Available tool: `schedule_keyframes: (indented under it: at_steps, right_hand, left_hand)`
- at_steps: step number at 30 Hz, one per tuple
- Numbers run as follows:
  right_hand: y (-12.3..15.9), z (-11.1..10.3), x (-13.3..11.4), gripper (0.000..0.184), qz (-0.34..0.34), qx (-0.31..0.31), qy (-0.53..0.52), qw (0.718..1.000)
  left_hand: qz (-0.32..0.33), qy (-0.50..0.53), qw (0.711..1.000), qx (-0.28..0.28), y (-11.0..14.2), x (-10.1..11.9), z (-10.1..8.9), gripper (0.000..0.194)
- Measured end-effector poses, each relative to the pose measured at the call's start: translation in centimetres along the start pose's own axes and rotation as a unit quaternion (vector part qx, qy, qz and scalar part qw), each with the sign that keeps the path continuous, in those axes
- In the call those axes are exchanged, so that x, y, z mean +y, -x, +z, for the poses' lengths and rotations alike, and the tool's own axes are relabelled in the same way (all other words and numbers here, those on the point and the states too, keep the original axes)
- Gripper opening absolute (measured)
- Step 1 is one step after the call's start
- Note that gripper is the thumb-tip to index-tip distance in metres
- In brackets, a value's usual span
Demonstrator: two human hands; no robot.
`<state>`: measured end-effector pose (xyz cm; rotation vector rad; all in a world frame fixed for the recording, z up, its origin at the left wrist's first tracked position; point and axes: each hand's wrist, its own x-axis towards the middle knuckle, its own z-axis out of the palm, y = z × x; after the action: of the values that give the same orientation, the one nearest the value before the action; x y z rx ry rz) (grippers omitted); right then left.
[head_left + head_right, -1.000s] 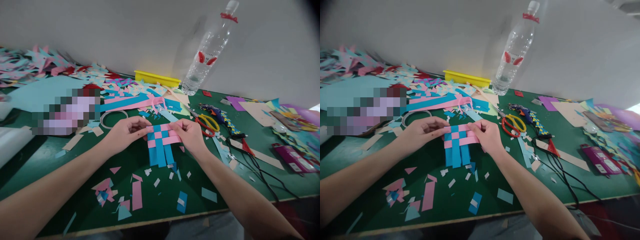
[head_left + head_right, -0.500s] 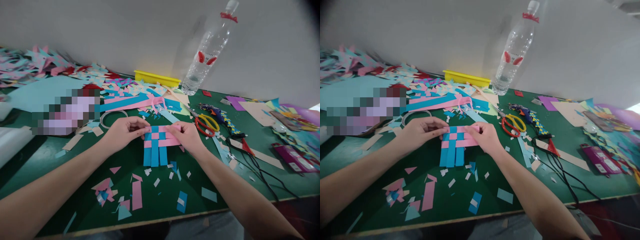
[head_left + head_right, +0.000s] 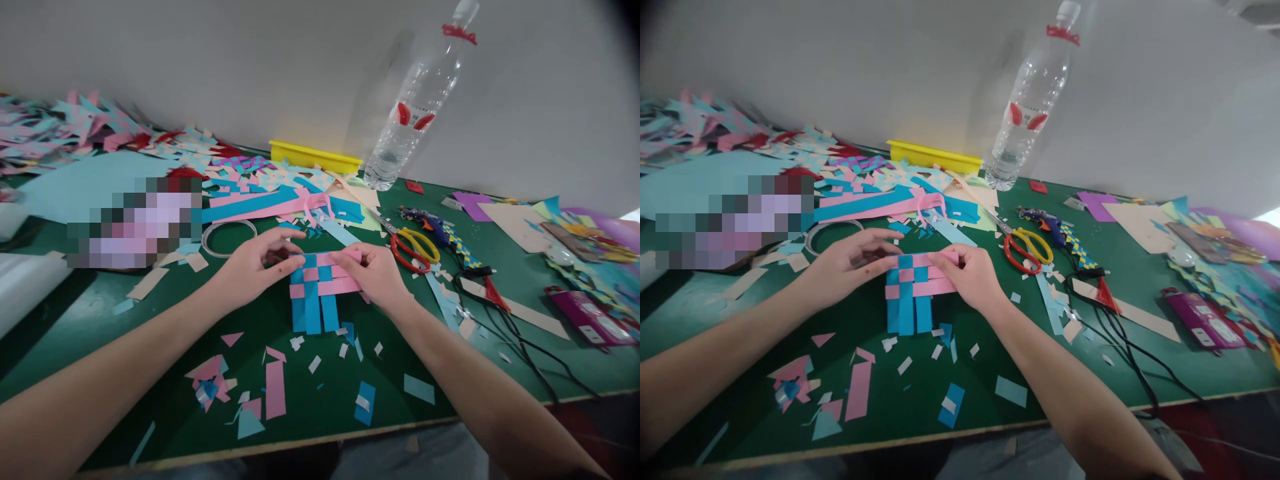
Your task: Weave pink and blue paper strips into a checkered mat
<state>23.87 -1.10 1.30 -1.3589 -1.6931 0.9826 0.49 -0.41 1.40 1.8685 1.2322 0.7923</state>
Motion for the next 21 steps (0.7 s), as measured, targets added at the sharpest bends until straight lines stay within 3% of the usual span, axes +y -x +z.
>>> schedule_keyframes:
  at_steps: [5,14,21]
  right_hand:
    - [0.40,0.49,-0.14,0.035,-0.015,-0.022,0.012,1.000]
    - [0.49,0.58,-0.44,0.034,-0.009,-0.030,0.015,0.999]
    - [0.44,0.55,-0.17,0.035,-0.017,-0.023,0.010,1.000]
  left_hand:
    - [0.021,-0.048,0.998,-0.038,0.28,0.44,0.62,0.047]
    - [0.026,-0.044,0.998,-0.036,0.26,0.55,0.69,0.034]
    - [0.023,-0.037,0.998,-0.035,0.35,0.75,0.50,0.036]
